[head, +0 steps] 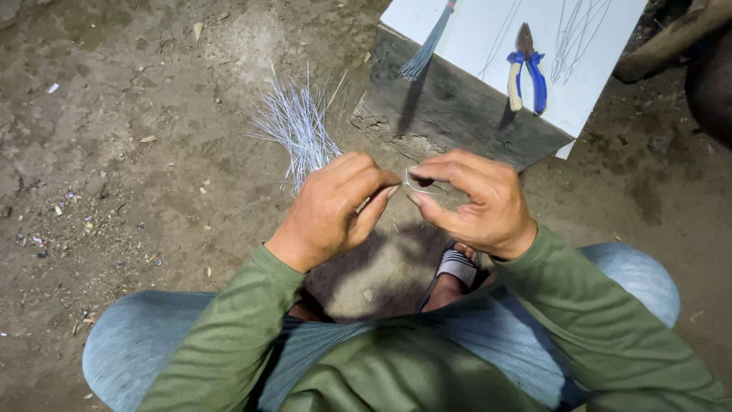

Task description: The person sits on the ground and repeatedly bends thin metal wires into loops by hand, then uses pliers to tighten the loops. Finished loops are placed on a nearby white board.

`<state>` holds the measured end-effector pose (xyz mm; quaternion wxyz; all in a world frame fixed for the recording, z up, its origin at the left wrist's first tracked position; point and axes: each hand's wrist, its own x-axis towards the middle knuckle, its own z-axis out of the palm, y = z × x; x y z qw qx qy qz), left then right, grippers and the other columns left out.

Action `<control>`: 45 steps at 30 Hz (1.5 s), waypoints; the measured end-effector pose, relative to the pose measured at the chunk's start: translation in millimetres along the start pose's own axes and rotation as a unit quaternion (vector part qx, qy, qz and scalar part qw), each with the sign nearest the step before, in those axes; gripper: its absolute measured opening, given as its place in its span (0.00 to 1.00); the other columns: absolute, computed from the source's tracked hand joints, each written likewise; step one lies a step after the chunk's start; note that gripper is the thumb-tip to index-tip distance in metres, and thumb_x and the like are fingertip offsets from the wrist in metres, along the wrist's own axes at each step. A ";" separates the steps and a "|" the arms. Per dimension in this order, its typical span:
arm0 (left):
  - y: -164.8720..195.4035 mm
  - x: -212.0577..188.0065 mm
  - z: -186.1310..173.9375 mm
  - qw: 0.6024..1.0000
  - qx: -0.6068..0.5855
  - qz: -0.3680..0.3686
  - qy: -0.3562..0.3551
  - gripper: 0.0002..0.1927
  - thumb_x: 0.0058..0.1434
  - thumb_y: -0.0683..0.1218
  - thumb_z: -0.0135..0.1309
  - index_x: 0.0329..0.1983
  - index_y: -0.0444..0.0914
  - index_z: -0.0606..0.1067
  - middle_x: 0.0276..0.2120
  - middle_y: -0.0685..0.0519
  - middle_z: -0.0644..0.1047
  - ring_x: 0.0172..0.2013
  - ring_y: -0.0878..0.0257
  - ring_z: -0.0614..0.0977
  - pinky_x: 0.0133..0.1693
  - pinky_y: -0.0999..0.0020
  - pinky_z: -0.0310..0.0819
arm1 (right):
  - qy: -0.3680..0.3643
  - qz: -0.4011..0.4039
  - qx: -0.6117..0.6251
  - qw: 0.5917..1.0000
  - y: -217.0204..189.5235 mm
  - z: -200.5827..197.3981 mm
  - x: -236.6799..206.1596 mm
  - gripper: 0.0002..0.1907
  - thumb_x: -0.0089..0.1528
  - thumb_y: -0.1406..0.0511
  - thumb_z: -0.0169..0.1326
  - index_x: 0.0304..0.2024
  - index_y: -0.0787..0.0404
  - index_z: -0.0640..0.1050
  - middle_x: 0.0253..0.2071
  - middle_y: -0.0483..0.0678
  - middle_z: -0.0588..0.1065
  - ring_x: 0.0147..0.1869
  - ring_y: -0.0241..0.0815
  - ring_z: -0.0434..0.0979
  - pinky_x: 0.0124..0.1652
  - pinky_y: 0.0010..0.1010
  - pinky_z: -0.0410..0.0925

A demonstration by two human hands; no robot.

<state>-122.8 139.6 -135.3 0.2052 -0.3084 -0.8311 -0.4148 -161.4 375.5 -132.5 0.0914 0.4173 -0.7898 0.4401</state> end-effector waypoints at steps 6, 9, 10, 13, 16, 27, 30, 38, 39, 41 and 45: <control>5.3 0.3 -4.0 0.999 0.023 0.028 -0.009 0.09 0.62 0.37 0.61 0.44 0.34 0.76 0.34 0.47 0.72 0.36 0.50 0.75 0.38 0.58 0.71 | 0.026 -0.044 -0.045 0.998 -6.8 2.7 2.0 0.13 0.60 0.73 0.66 0.47 0.66 0.80 0.40 0.54 0.79 0.41 0.45 0.83 0.39 0.31 0.74; 6.2 0.9 -4.1 0.999 0.034 0.028 -0.017 0.09 0.60 0.37 0.61 0.43 0.34 0.76 0.33 0.47 0.71 0.35 0.49 0.75 0.37 0.57 0.70 | 0.014 -0.050 -0.063 0.997 -7.8 0.2 5.0 0.13 0.59 0.72 0.67 0.45 0.66 0.81 0.38 0.53 0.79 0.39 0.46 0.81 0.37 0.33 0.72; 6.2 1.1 -4.0 0.999 0.033 0.028 -0.021 0.09 0.60 0.37 0.61 0.42 0.34 0.76 0.33 0.47 0.71 0.35 0.49 0.75 0.37 0.57 0.70 | 0.003 -0.051 -0.060 0.997 -7.6 -1.1 6.4 0.12 0.59 0.72 0.67 0.44 0.66 0.81 0.37 0.52 0.78 0.39 0.47 0.81 0.37 0.34 0.71; 6.8 0.5 -1.8 0.999 0.026 0.031 -0.032 0.09 0.59 0.37 0.60 0.43 0.34 0.75 0.33 0.47 0.71 0.36 0.49 0.75 0.38 0.57 0.70 | -0.038 -0.022 -0.037 0.998 -5.9 -4.9 6.2 0.09 0.59 0.71 0.64 0.41 0.66 0.79 0.34 0.51 0.76 0.37 0.45 0.79 0.35 0.33 0.70; 7.3 -0.8 0.4 0.998 0.016 0.036 -0.043 0.10 0.58 0.36 0.60 0.42 0.34 0.75 0.34 0.48 0.71 0.37 0.49 0.75 0.39 0.57 0.71 | -0.100 0.089 0.027 0.991 -0.2 -6.3 1.0 0.07 0.60 0.69 0.61 0.39 0.65 0.78 0.30 0.47 0.74 0.30 0.37 0.74 0.31 0.29 0.67; 7.4 0.4 6.5 0.999 -0.040 -0.012 -0.034 0.06 0.61 0.38 0.61 0.38 0.35 0.74 0.33 0.46 0.72 0.36 0.47 0.76 0.38 0.56 0.70 | -0.176 0.345 0.308 0.869 14.6 -3.6 -11.6 0.06 0.66 0.66 0.56 0.40 0.63 0.76 0.30 0.37 0.67 0.32 0.28 0.62 0.32 0.22 0.59; 5.7 -1.1 6.3 0.994 -0.091 -0.061 -0.022 0.04 0.65 0.39 0.59 0.39 0.35 0.76 0.33 0.47 0.76 0.35 0.49 0.79 0.36 0.59 0.72 | -0.088 0.069 0.091 0.990 9.1 -7.2 -7.2 0.12 0.60 0.68 0.61 0.45 0.65 0.77 0.38 0.45 0.75 0.41 0.34 0.76 0.42 0.24 0.69; 4.7 -4.2 7.8 0.990 -0.092 -0.108 -0.002 0.03 0.64 0.39 0.59 0.39 0.34 0.77 0.32 0.46 0.77 0.32 0.50 0.81 0.34 0.61 0.73 | -0.018 -0.096 -0.084 0.992 1.7 -4.1 4.2 0.14 0.58 0.70 0.69 0.44 0.64 0.79 0.39 0.52 0.78 0.40 0.48 0.81 0.37 0.35 0.71; 5.2 -4.5 7.9 0.989 -0.092 -0.115 -0.001 0.03 0.64 0.39 0.58 0.38 0.34 0.77 0.32 0.46 0.77 0.32 0.51 0.81 0.33 0.61 0.73 | -0.016 -0.114 -0.108 0.987 1.1 -4.1 4.5 0.14 0.59 0.70 0.69 0.44 0.64 0.79 0.38 0.52 0.79 0.40 0.49 0.81 0.36 0.36 0.71; 6.6 -5.2 9.2 0.989 -0.089 -0.116 0.006 0.03 0.64 0.39 0.59 0.38 0.34 0.77 0.32 0.46 0.77 0.32 0.51 0.81 0.34 0.61 0.74 | -0.015 -0.120 -0.118 0.986 0.2 -3.4 4.6 0.12 0.60 0.70 0.67 0.43 0.65 0.79 0.38 0.52 0.79 0.39 0.49 0.81 0.36 0.37 0.71; 6.7 -6.4 12.6 0.991 -0.078 -0.108 0.011 0.03 0.63 0.39 0.59 0.38 0.34 0.76 0.32 0.46 0.77 0.33 0.50 0.81 0.34 0.60 0.74 | -0.017 -0.114 -0.120 0.986 -0.6 -2.2 5.3 0.10 0.61 0.70 0.65 0.42 0.65 0.78 0.37 0.52 0.77 0.39 0.50 0.80 0.36 0.38 0.71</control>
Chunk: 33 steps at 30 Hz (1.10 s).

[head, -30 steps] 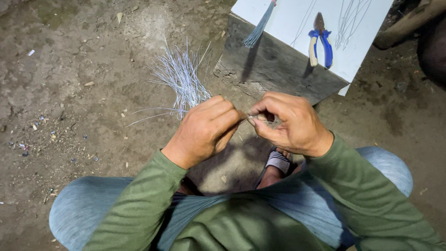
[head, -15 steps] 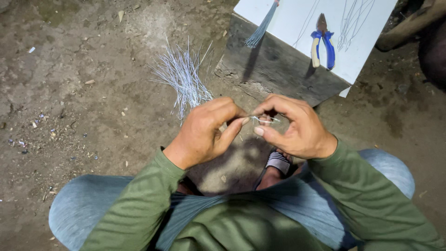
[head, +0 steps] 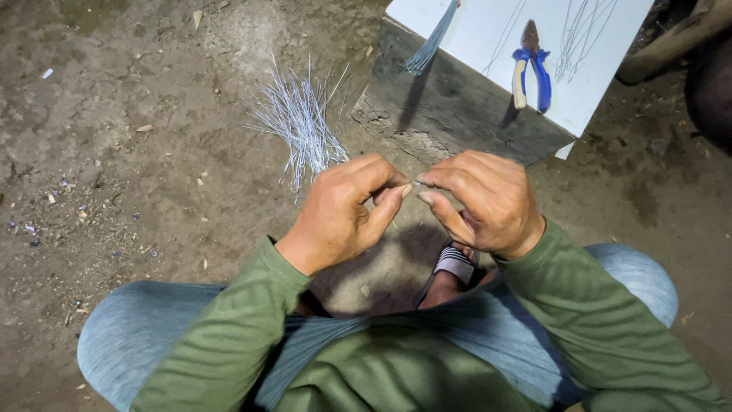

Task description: The person sits on the ground and repeatedly bends thin metal wires into loops by hand, then uses pliers to tighten the loops. Finished loops are placed on a nearby white board.

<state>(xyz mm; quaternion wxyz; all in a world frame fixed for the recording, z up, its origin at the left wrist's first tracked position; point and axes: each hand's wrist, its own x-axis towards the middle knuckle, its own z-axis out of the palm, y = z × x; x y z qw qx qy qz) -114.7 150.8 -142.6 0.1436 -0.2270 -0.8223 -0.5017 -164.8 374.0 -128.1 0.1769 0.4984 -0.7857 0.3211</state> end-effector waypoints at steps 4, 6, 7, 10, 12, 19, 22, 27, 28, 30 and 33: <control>-2.6 -1.3 3.0 0.999 0.024 0.032 -0.011 0.05 0.62 0.40 0.60 0.37 0.35 0.75 0.32 0.46 0.75 0.33 0.47 0.79 0.34 0.57 0.71 | -0.010 0.101 0.051 0.994 -5.0 2.7 -2.6 0.04 0.64 0.70 0.61 0.39 0.63 0.77 0.34 0.50 0.76 0.35 0.46 0.78 0.34 0.35 0.69; -3.8 -1.7 3.6 0.998 0.036 0.054 -0.020 0.07 0.62 0.40 0.61 0.37 0.34 0.73 0.32 0.46 0.74 0.35 0.46 0.78 0.36 0.55 0.70 | -0.035 0.168 0.095 0.981 -6.3 3.8 -6.1 0.04 0.67 0.68 0.58 0.39 0.63 0.77 0.34 0.49 0.75 0.34 0.41 0.77 0.33 0.31 0.67; -4.2 -1.9 3.7 0.997 0.038 0.063 -0.025 0.07 0.62 0.39 0.60 0.37 0.35 0.73 0.32 0.46 0.73 0.35 0.46 0.78 0.36 0.55 0.70 | -0.073 0.259 0.127 0.955 -4.8 4.2 -7.7 0.05 0.66 0.67 0.57 0.37 0.63 0.77 0.29 0.47 0.73 0.30 0.38 0.72 0.29 0.30 0.63; -4.2 -3.7 4.2 0.994 0.051 0.090 -0.044 0.07 0.62 0.39 0.60 0.37 0.35 0.72 0.32 0.46 0.72 0.35 0.47 0.77 0.37 0.55 0.70 | -0.150 0.437 0.253 0.850 2.1 6.0 -16.3 0.07 0.65 0.64 0.56 0.36 0.63 0.77 0.23 0.40 0.66 0.24 0.29 0.60 0.24 0.26 0.55; -4.6 -5.3 3.2 0.989 0.078 0.113 -0.053 0.07 0.61 0.39 0.60 0.37 0.35 0.73 0.32 0.47 0.72 0.35 0.48 0.77 0.36 0.55 0.70 | -0.146 0.435 0.379 0.803 10.7 12.9 -20.3 0.09 0.68 0.64 0.54 0.37 0.64 0.76 0.27 0.34 0.63 0.31 0.23 0.58 0.28 0.21 0.56; -11.0 -4.2 1.4 0.987 0.080 0.122 -0.063 0.07 0.61 0.40 0.60 0.37 0.35 0.73 0.33 0.47 0.71 0.36 0.48 0.76 0.38 0.56 0.71 | -0.155 0.476 0.516 0.696 29.2 21.3 -29.9 0.10 0.69 0.63 0.51 0.40 0.64 0.77 0.28 0.36 0.68 0.31 0.28 0.66 0.32 0.21 0.63; -14.2 -2.5 -2.7 0.988 0.096 0.114 -0.045 0.06 0.62 0.40 0.61 0.37 0.36 0.75 0.32 0.47 0.71 0.35 0.49 0.76 0.37 0.56 0.71 | -0.133 0.451 0.500 0.727 30.5 15.7 -28.7 0.12 0.69 0.62 0.49 0.44 0.63 0.79 0.27 0.38 0.71 0.29 0.29 0.69 0.31 0.21 0.65; -16.4 -4.1 -4.6 0.988 0.107 0.100 -0.038 0.06 0.62 0.42 0.63 0.39 0.37 0.79 0.31 0.48 0.73 0.33 0.50 0.77 0.36 0.57 0.71 | -0.147 0.486 0.480 0.716 28.2 10.2 -26.7 0.12 0.69 0.63 0.52 0.40 0.67 0.79 0.21 0.39 0.69 0.25 0.29 0.66 0.27 0.23 0.64; -17.8 -3.6 -4.9 0.990 0.104 0.084 -0.044 0.06 0.62 0.42 0.64 0.39 0.37 0.79 0.32 0.49 0.75 0.34 0.51 0.78 0.36 0.58 0.72 | -0.140 0.474 0.451 0.743 27.4 9.6 -26.9 0.12 0.69 0.63 0.52 0.40 0.66 0.79 0.22 0.38 0.69 0.25 0.28 0.65 0.27 0.22 0.63; -21.4 -0.9 -5.4 0.992 0.098 0.049 -0.054 0.05 0.64 0.43 0.64 0.40 0.38 0.80 0.34 0.51 0.78 0.36 0.53 0.79 0.37 0.59 0.73 | -0.126 0.448 0.393 0.793 24.8 9.5 -29.1 0.11 0.69 0.63 0.53 0.40 0.66 0.80 0.24 0.37 0.69 0.27 0.27 0.63 0.27 0.21 0.60; -25.6 4.5 -8.9 0.989 0.142 0.027 -0.031 0.05 0.64 0.45 0.66 0.39 0.40 0.81 0.34 0.52 0.80 0.36 0.52 0.80 0.38 0.59 0.74 | -0.106 0.455 0.345 0.814 22.9 21.0 -31.9 0.11 0.69 0.63 0.53 0.39 0.66 0.79 0.24 0.37 0.68 0.26 0.26 0.62 0.25 0.22 0.57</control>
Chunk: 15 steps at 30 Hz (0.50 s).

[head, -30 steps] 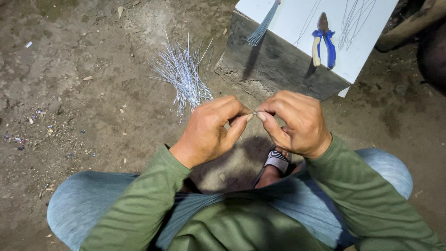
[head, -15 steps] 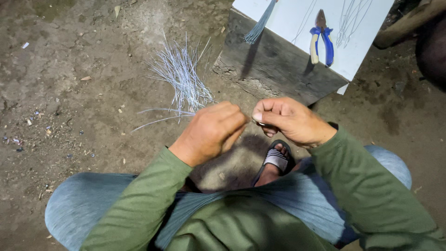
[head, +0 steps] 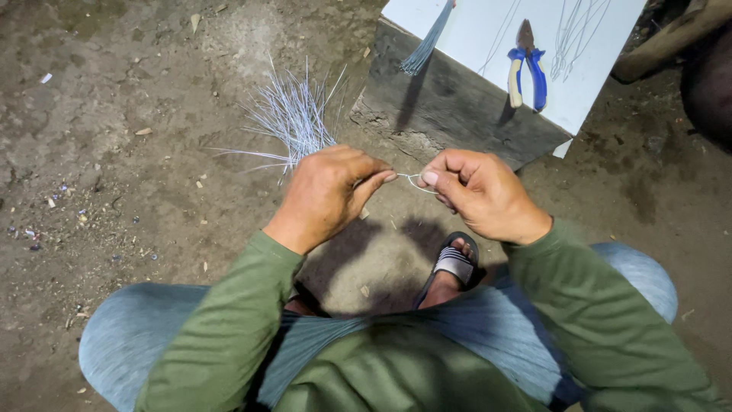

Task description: The person sits on the ground and repeatedly bends thin metal wires into loops by hand, then uses pliers to tighten the loops. Finished loops are placed on a nearby white board.

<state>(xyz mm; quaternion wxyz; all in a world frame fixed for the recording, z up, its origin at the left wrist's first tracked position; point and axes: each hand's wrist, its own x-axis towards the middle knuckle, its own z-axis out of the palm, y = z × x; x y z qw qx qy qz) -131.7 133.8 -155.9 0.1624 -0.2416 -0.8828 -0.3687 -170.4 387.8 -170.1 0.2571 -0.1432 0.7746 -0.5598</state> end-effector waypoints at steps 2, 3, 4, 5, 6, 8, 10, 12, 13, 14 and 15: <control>-0.4 0.2 -3.5 0.993 0.055 0.053 0.091 0.08 0.61 0.44 0.64 0.39 0.36 0.79 0.35 0.49 0.79 0.40 0.47 0.81 0.43 0.54 0.74 | 0.017 -0.038 0.031 0.999 7.0 2.3 5.0 0.10 0.70 0.64 0.52 0.42 0.65 0.79 0.26 0.37 0.69 0.28 0.26 0.64 0.27 0.21 0.59; 0.7 -0.2 -3.5 0.984 0.081 0.079 0.136 0.09 0.59 0.44 0.63 0.39 0.34 0.78 0.35 0.47 0.78 0.43 0.45 0.81 0.46 0.52 0.74 | 0.025 -0.055 0.046 0.997 11.5 3.7 7.2 0.10 0.70 0.64 0.51 0.43 0.65 0.78 0.27 0.36 0.70 0.28 0.25 0.64 0.27 0.20 0.60; 2.5 -0.5 -1.4 0.981 0.089 0.064 0.161 0.10 0.61 0.44 0.64 0.40 0.34 0.79 0.36 0.47 0.79 0.42 0.46 0.82 0.45 0.53 0.75 | 0.048 -0.058 0.069 0.995 16.3 5.4 10.3 0.10 0.71 0.64 0.51 0.43 0.65 0.78 0.26 0.37 0.70 0.28 0.25 0.64 0.28 0.20 0.60; 4.8 -1.6 2.0 0.977 0.097 0.050 0.186 0.10 0.63 0.45 0.65 0.41 0.35 0.79 0.36 0.46 0.79 0.41 0.47 0.82 0.44 0.55 0.75 | 0.071 -0.062 0.092 0.991 21.1 7.5 14.2 0.10 0.71 0.64 0.51 0.44 0.65 0.78 0.26 0.37 0.70 0.28 0.25 0.64 0.28 0.20 0.60; 6.7 -3.1 6.9 0.971 0.104 0.035 0.211 0.10 0.64 0.46 0.65 0.42 0.35 0.79 0.37 0.46 0.79 0.40 0.47 0.82 0.43 0.56 0.75 | 0.095 -0.065 0.115 0.987 25.6 9.9 17.9 0.10 0.72 0.64 0.50 0.45 0.65 0.78 0.26 0.37 0.69 0.28 0.25 0.64 0.28 0.19 0.60; 14.2 -8.1 27.7 0.981 0.010 -0.086 0.171 0.13 0.61 0.48 0.66 0.43 0.35 0.81 0.34 0.49 0.81 0.35 0.54 0.82 0.38 0.61 0.75 | 0.116 -0.086 0.146 0.979 33.8 22.0 25.1 0.09 0.72 0.64 0.51 0.45 0.65 0.78 0.27 0.38 0.71 0.28 0.26 0.66 0.29 0.19 0.62; 15.3 -11.1 53.0 0.961 -0.123 -0.202 0.142 0.15 0.61 0.48 0.65 0.45 0.33 0.82 0.32 0.51 0.82 0.32 0.60 0.82 0.35 0.67 0.75 | 0.128 -0.103 0.137 0.977 39.1 36.7 29.4 0.09 0.72 0.64 0.51 0.45 0.64 0.77 0.28 0.39 0.72 0.29 0.26 0.68 0.30 0.19 0.64; 10.5 -16.6 74.5 0.898 -0.287 -0.308 0.126 0.15 0.63 0.48 0.62 0.46 0.31 0.80 0.32 0.52 0.82 0.31 0.67 0.82 0.33 0.73 0.75 | 0.127 -0.115 0.090 0.981 41.0 50.5 31.5 0.08 0.72 0.65 0.51 0.45 0.64 0.77 0.31 0.39 0.74 0.32 0.25 0.70 0.32 0.19 0.66; 4.1 -18.9 81.0 0.875 -0.329 -0.325 0.143 0.15 0.64 0.48 0.61 0.46 0.31 0.81 0.31 0.52 0.82 0.30 0.69 0.80 0.32 0.74 0.74 | 0.109 -0.107 0.083 0.985 40.6 51.6 32.5 0.09 0.72 0.65 0.51 0.46 0.64 0.77 0.31 0.40 0.75 0.32 0.26 0.71 0.32 0.20 0.67; -2.7 -19.3 87.0 0.849 -0.371 -0.340 0.159 0.15 0.65 0.48 0.60 0.45 0.30 0.82 0.30 0.53 0.81 0.30 0.70 0.79 0.32 0.75 0.72 | 0.093 -0.098 0.075 0.988 39.8 49.7 33.5 0.10 0.71 0.64 0.51 0.47 0.64 0.78 0.31 0.41 0.76 0.32 0.28 0.72 0.33 0.20 0.67; -9.0 -20.5 90.8 0.821 -0.412 -0.355 0.174 0.15 0.67 0.48 0.60 0.44 0.30 0.82 0.30 0.53 0.81 0.29 0.72 0.78 0.31 0.76 0.71 | 0.076 -0.089 0.067 0.991 39.1 47.9 35.8 0.11 0.71 0.63 0.51 0.48 0.64 0.79 0.31 0.42 0.77 0.33 0.29 0.73 0.33 0.21 0.68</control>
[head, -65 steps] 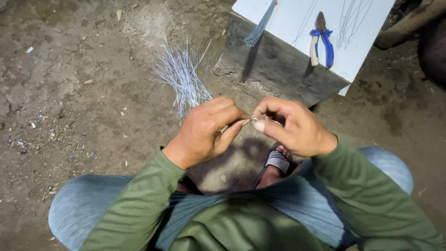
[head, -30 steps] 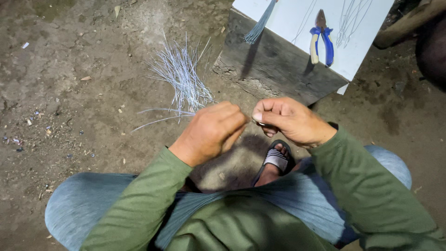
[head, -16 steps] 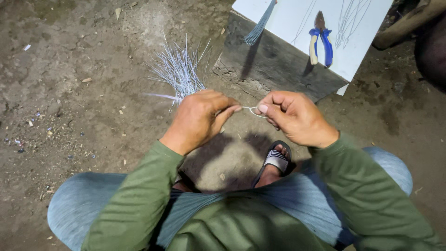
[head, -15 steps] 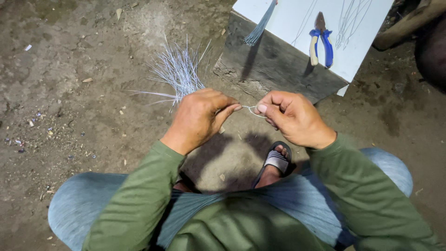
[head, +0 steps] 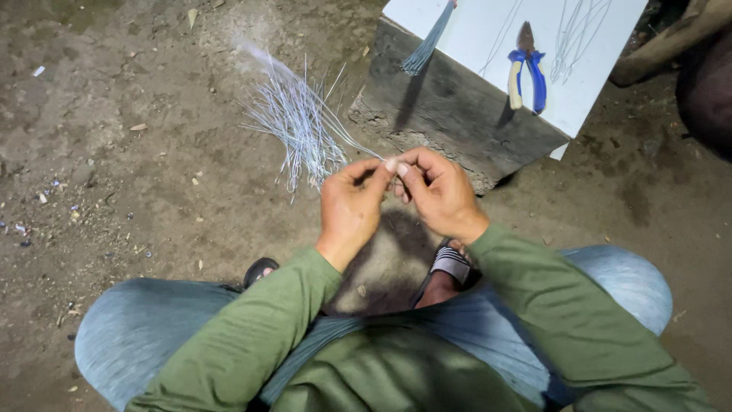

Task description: The person sits on the ground and repeatedly bends thin metal wires into loops by hand, then uses pliers to tighten the loops. Finished loops are placed on a nearby white board.

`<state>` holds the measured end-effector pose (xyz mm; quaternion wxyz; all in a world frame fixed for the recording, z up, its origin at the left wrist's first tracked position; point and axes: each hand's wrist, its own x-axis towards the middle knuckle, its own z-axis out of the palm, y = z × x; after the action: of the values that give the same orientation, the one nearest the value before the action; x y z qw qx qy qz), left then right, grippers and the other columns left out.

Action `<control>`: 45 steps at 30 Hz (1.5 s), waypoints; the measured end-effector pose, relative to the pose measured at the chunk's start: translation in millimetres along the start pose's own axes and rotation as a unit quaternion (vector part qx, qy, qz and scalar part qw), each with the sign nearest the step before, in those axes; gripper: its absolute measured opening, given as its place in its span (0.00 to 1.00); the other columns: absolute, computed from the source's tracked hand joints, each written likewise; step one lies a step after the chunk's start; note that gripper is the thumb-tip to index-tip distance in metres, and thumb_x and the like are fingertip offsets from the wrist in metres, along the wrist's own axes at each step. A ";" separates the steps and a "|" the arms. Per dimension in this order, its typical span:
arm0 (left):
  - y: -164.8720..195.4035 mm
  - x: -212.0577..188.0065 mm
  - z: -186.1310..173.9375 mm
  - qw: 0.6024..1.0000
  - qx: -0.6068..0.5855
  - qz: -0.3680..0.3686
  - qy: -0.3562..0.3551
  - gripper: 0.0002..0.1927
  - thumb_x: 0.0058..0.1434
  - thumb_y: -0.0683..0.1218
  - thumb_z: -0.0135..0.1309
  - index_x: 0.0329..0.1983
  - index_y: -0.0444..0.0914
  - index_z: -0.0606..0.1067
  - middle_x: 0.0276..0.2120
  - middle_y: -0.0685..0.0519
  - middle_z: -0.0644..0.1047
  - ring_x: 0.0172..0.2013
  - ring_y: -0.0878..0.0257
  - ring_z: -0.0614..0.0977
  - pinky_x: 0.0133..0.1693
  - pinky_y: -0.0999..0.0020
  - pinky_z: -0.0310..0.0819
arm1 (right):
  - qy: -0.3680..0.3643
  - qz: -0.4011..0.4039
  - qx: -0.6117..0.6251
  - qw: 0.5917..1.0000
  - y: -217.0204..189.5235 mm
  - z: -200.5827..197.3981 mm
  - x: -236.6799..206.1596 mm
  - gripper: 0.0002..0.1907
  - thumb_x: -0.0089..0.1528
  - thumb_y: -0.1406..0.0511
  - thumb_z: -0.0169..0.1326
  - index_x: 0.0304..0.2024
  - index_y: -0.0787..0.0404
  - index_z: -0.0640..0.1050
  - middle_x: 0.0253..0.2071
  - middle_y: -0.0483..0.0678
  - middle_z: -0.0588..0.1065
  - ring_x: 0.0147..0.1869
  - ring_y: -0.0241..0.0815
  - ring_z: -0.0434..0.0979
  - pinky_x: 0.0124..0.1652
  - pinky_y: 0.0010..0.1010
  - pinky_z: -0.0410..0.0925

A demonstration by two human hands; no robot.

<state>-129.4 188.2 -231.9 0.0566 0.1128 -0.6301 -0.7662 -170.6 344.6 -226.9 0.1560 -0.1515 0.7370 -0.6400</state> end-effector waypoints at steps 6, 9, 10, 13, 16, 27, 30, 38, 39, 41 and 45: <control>1.4 12.2 -23.0 0.999 0.026 0.014 0.031 0.14 0.66 0.47 0.59 0.41 0.29 0.81 0.30 0.53 0.83 0.30 0.72 0.82 0.33 0.76 0.76 | 0.160 -0.157 -0.492 0.841 -6.4 -79.6 38.8 0.18 0.71 0.59 0.59 0.54 0.66 0.78 0.51 0.59 0.76 0.52 0.58 0.78 0.50 0.46 0.71; 17.9 9.4 -32.9 0.987 0.149 0.030 0.047 0.13 0.67 0.47 0.58 0.42 0.31 0.81 0.27 0.49 0.82 0.27 0.70 0.79 0.30 0.73 0.73 | 0.236 -0.085 -0.606 0.755 0.3 -125.0 57.2 0.24 0.68 0.56 0.61 0.57 0.68 0.76 0.53 0.64 0.72 0.56 0.66 0.73 0.49 0.55 0.67; 24.5 9.5 -35.8 0.980 0.182 0.064 0.049 0.12 0.66 0.47 0.58 0.42 0.31 0.82 0.28 0.48 0.82 0.26 0.68 0.79 0.30 0.71 0.73 | 0.238 -0.045 -0.609 0.755 5.3 -134.1 63.4 0.26 0.67 0.54 0.62 0.56 0.69 0.76 0.52 0.65 0.71 0.55 0.68 0.73 0.48 0.57 0.67; 43.6 5.3 -43.3 0.950 0.261 0.163 0.055 0.10 0.66 0.45 0.58 0.43 0.33 0.81 0.31 0.45 0.81 0.26 0.60 0.81 0.31 0.66 0.74 | 0.237 0.047 -0.610 0.754 27.7 -145.8 77.1 0.31 0.65 0.49 0.64 0.55 0.69 0.75 0.50 0.67 0.70 0.52 0.71 0.71 0.46 0.60 0.65; 60.5 1.5 -48.9 0.925 0.298 0.229 0.054 0.08 0.66 0.43 0.58 0.43 0.33 0.81 0.31 0.44 0.79 0.27 0.53 0.81 0.31 0.62 0.73 | 0.229 0.064 -0.611 0.755 48.5 -148.4 82.8 0.30 0.65 0.49 0.62 0.55 0.68 0.75 0.51 0.67 0.70 0.55 0.70 0.71 0.49 0.58 0.66; 85.4 3.4 -82.2 0.896 0.348 0.266 0.077 0.08 0.64 0.43 0.60 0.43 0.36 0.82 0.30 0.47 0.76 0.29 0.51 0.79 0.32 0.59 0.72 | 0.316 0.185 -0.170 0.915 29.0 -152.6 108.3 0.17 0.63 0.57 0.53 0.48 0.61 0.77 0.41 0.50 0.78 0.44 0.48 0.80 0.43 0.40 0.73; 88.4 8.0 -92.9 0.900 0.344 0.256 0.072 0.08 0.63 0.43 0.61 0.44 0.37 0.82 0.29 0.48 0.75 0.27 0.53 0.79 0.31 0.61 0.71 | 0.245 0.052 0.161 0.955 -7.4 -135.8 101.6 0.12 0.72 0.61 0.52 0.47 0.66 0.77 0.45 0.54 0.77 0.43 0.48 0.79 0.43 0.40 0.76; 101.3 11.6 -101.3 0.907 0.325 0.259 0.068 0.08 0.64 0.43 0.60 0.46 0.37 0.82 0.28 0.49 0.74 0.26 0.57 0.77 0.30 0.63 0.68 | 0.156 -0.011 0.123 0.980 -68.4 -49.8 64.3 0.06 0.72 0.64 0.50 0.46 0.60 0.76 0.38 0.50 0.76 0.37 0.43 0.78 0.40 0.35 0.74; 102.5 12.7 -100.7 0.904 0.322 0.272 0.069 0.09 0.65 0.42 0.60 0.47 0.37 0.82 0.29 0.49 0.74 0.27 0.56 0.77 0.31 0.62 0.68 | 0.131 0.023 -0.024 0.991 -69.3 -38.8 58.4 0.10 0.72 0.62 0.51 0.43 0.62 0.78 0.36 0.49 0.77 0.36 0.40 0.77 0.38 0.32 0.71; 103.6 16.2 -98.7 0.906 0.319 0.269 0.068 0.09 0.65 0.42 0.60 0.47 0.37 0.82 0.30 0.49 0.75 0.27 0.57 0.77 0.31 0.63 0.69 | 0.085 0.013 -0.254 0.963 -66.6 -17.1 44.8 0.12 0.69 0.61 0.57 0.41 0.65 0.80 0.30 0.50 0.75 0.32 0.39 0.72 0.33 0.32 0.67; 100.1 25.7 -97.6 0.910 0.320 0.257 0.058 0.09 0.65 0.41 0.59 0.47 0.36 0.81 0.31 0.49 0.75 0.27 0.56 0.77 0.31 0.62 0.69 | 0.001 -0.023 -0.322 0.947 -54.7 23.1 33.9 0.10 0.64 0.64 0.59 0.44 0.64 0.81 0.32 0.52 0.75 0.27 0.44 0.74 0.29 0.34 0.68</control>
<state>-136.0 69.3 -154.2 0.2490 0.0035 -0.8445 -0.4742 -190.3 302.2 -177.0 0.0834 -0.2098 0.9001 -0.3726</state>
